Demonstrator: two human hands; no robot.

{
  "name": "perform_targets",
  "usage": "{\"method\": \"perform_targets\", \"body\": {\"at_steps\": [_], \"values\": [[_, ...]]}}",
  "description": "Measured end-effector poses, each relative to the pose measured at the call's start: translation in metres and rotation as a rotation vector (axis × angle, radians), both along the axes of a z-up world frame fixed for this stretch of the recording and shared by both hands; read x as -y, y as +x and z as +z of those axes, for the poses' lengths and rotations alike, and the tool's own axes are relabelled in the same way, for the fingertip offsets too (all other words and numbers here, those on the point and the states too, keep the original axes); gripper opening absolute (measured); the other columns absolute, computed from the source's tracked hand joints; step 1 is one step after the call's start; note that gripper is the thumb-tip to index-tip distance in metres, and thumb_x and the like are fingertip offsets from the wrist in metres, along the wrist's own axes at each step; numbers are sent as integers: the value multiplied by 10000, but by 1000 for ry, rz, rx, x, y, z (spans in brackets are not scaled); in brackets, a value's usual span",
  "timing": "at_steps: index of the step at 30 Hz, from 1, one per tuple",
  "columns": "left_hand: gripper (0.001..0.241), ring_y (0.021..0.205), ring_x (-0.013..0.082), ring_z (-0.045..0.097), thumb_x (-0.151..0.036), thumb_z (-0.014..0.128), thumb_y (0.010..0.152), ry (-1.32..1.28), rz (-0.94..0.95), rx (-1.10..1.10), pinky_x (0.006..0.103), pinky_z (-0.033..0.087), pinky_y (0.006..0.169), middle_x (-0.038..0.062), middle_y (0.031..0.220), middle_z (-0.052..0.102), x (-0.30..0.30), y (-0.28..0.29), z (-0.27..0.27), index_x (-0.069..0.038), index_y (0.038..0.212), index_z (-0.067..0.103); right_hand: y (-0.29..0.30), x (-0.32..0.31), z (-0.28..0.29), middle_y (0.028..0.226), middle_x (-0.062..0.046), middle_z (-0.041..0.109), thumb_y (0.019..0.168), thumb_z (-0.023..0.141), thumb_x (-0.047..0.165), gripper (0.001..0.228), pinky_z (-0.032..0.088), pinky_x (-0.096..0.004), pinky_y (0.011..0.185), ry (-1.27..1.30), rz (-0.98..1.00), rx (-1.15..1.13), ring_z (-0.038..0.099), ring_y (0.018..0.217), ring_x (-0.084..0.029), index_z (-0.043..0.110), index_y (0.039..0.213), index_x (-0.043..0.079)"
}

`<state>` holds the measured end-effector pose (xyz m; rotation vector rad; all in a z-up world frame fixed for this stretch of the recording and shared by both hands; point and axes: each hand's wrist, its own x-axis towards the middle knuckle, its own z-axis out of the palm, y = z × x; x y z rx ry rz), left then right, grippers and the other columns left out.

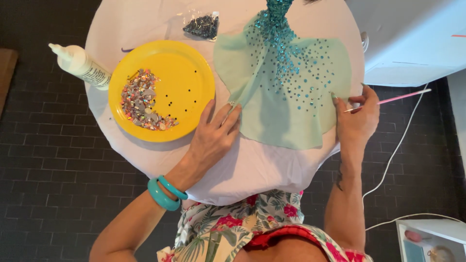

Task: Applying rhinestones to a miniature dress using a wax pencil and glue

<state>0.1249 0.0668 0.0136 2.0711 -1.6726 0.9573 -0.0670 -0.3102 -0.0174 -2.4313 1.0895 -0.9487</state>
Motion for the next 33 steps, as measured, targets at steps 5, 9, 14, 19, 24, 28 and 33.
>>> {"method": "perform_targets", "body": {"at_steps": [5, 9, 14, 19, 24, 28, 33], "values": [[150, 1405, 349, 677, -100, 772, 1096, 22, 1, -99, 722, 460, 1285, 162, 1465, 744, 2, 1, -19, -40, 1213, 845, 4, 4, -8, 1062, -142, 826, 990, 1031, 32, 473, 625, -411, 789, -22, 80, 182, 778, 903, -296, 813, 1410, 21], [165, 1279, 358, 744, -15, 702, 1156, -44, -19, -24, 640, 549, 1193, 183, 1446, 783, -1, 1, 9, -11, 1074, 845, 3, -12, 32, 1160, -146, 772, 1146, 923, -9, 246, 595, -345, 793, 77, 120, 199, 669, 955, -218, 791, 1353, -31], [144, 1242, 352, 765, -15, 734, 1157, -72, -57, -31, 648, 555, 1186, 181, 1423, 796, 6, -6, 16, -23, 1072, 850, 4, 16, 26, 1124, -75, 767, 1178, 863, 28, 131, 514, -320, 739, 24, 47, 303, 579, 804, -135, 819, 1301, 24], [99, 1220, 347, 765, -11, 768, 1140, -81, -48, -14, 647, 575, 1156, 177, 1397, 803, 9, -7, 17, -17, 1085, 850, 9, 38, 26, 1114, -91, 775, 1171, 871, -18, 127, 571, -359, 824, -11, 85, 352, 688, 973, -206, 827, 1287, 11], [102, 1219, 353, 767, -3, 747, 1148, -94, -67, -34, 643, 559, 1163, 168, 1404, 797, 9, -7, 32, -34, 1089, 825, 13, 66, 39, 1091, -71, 797, 1192, 897, 15, 113, 480, -343, 669, -69, 87, 334, 557, 763, -142, 868, 1298, 43], [118, 1239, 345, 765, 1, 739, 1157, -130, -91, -74, 637, 560, 1181, 155, 1443, 786, 12, -16, 35, -43, 1151, 849, 6, 74, 66, 1142, -168, 824, 1229, 928, -69, 103, 571, -440, 816, -264, 216, 292, 757, 1011, -296, 837, 1276, -58], [133, 1303, 346, 746, 0, 721, 1143, -73, -58, -143, 630, 531, 1216, 144, 1501, 769, 18, -14, 4, -70, 1197, 820, 2, 107, 28, 1156, -158, 859, 1236, 946, -66, 129, 581, -412, 775, -267, 279, 160, 725, 916, -255, 873, 1341, -51]]}}
